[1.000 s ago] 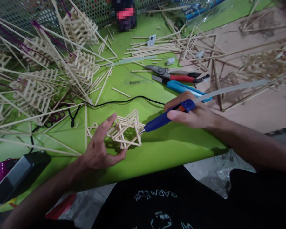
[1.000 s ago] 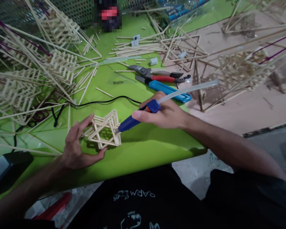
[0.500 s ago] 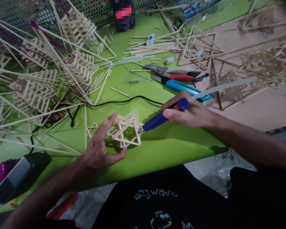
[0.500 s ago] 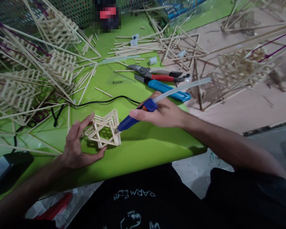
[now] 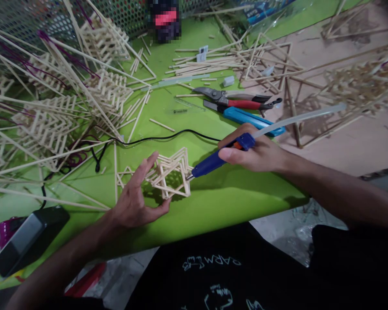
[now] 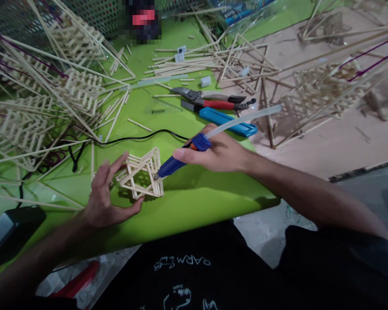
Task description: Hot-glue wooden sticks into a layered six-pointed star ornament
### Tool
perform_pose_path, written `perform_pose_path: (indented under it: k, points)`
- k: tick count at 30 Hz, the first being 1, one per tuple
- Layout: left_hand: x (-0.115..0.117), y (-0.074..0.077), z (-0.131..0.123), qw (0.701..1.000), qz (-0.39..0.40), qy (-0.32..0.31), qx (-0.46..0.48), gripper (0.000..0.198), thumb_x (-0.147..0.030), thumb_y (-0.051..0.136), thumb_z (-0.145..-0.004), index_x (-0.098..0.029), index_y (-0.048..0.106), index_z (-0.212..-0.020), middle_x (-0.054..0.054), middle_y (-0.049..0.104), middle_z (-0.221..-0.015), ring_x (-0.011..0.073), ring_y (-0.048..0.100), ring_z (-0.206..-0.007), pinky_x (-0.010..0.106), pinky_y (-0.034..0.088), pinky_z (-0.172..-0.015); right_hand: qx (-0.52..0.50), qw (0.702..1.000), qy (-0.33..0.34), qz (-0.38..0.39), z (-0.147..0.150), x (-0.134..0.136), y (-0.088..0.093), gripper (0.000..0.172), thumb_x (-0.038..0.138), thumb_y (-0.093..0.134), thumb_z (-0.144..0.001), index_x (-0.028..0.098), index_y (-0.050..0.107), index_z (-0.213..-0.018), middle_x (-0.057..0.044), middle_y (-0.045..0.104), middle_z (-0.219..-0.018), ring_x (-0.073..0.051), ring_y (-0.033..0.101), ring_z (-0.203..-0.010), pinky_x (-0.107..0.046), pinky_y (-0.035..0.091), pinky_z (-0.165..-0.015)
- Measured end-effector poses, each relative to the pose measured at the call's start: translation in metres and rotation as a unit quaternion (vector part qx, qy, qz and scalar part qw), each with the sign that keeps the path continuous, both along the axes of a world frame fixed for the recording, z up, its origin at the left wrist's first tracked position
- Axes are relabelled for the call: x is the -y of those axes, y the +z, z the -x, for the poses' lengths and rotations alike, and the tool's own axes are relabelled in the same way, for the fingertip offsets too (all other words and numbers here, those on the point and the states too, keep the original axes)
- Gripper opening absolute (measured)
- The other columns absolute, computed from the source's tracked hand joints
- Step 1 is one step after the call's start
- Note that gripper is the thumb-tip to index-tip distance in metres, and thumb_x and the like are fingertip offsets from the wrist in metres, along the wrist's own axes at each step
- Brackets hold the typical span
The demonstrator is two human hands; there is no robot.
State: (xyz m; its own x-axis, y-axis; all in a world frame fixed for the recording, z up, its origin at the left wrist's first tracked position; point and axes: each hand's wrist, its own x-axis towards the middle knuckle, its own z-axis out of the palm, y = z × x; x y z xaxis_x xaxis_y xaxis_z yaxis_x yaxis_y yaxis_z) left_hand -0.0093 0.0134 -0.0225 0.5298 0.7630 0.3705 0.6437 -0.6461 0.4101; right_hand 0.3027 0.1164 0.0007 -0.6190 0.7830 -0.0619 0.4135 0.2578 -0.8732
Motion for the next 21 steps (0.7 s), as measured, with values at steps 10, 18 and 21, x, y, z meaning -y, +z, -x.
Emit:
perform_pose_path:
  k: [10,18,21]
  points:
    - [0.0005,0.0008,0.0004,1.0,0.023,0.013,0.002,0.122,-0.019,0.081,-0.073,-0.018,-0.003,-0.162,0.025,0.038,-0.158,0.0385,0.054,-0.136,0.06,0.053,-0.108,-0.027,0.999,0.016,-0.016,-0.0008,0.0,0.0022,0.065,0.071,0.06,-0.085,0.016,0.048,-0.053,0.005,0.031,-0.049,-0.006,0.024,-0.048,-0.025,0.017,-0.042]
    - [0.0012,-0.0005,0.0014,1.0,0.013,0.019,-0.012,0.122,-0.021,0.082,-0.073,-0.017,-0.003,-0.162,0.025,0.039,-0.158,0.0375,0.055,-0.135,0.058,0.053,-0.108,-0.044,0.998,0.044,-0.028,0.0004,0.001,0.0038,0.062,0.067,0.06,-0.088,0.017,0.044,-0.054,0.006,0.032,-0.051,-0.005,0.025,-0.048,-0.025,0.019,-0.044]
    - [0.0016,-0.0009,0.0014,1.0,0.014,0.018,-0.008,0.122,-0.021,0.081,-0.073,-0.017,-0.003,-0.162,0.025,0.039,-0.158,0.0372,0.055,-0.136,0.058,0.053,-0.108,-0.045,0.995,0.065,-0.058,0.0,0.0008,0.0044,0.06,0.063,0.057,-0.093,0.018,0.044,-0.055,0.005,0.035,-0.05,-0.006,0.026,-0.048,-0.025,0.02,-0.044]
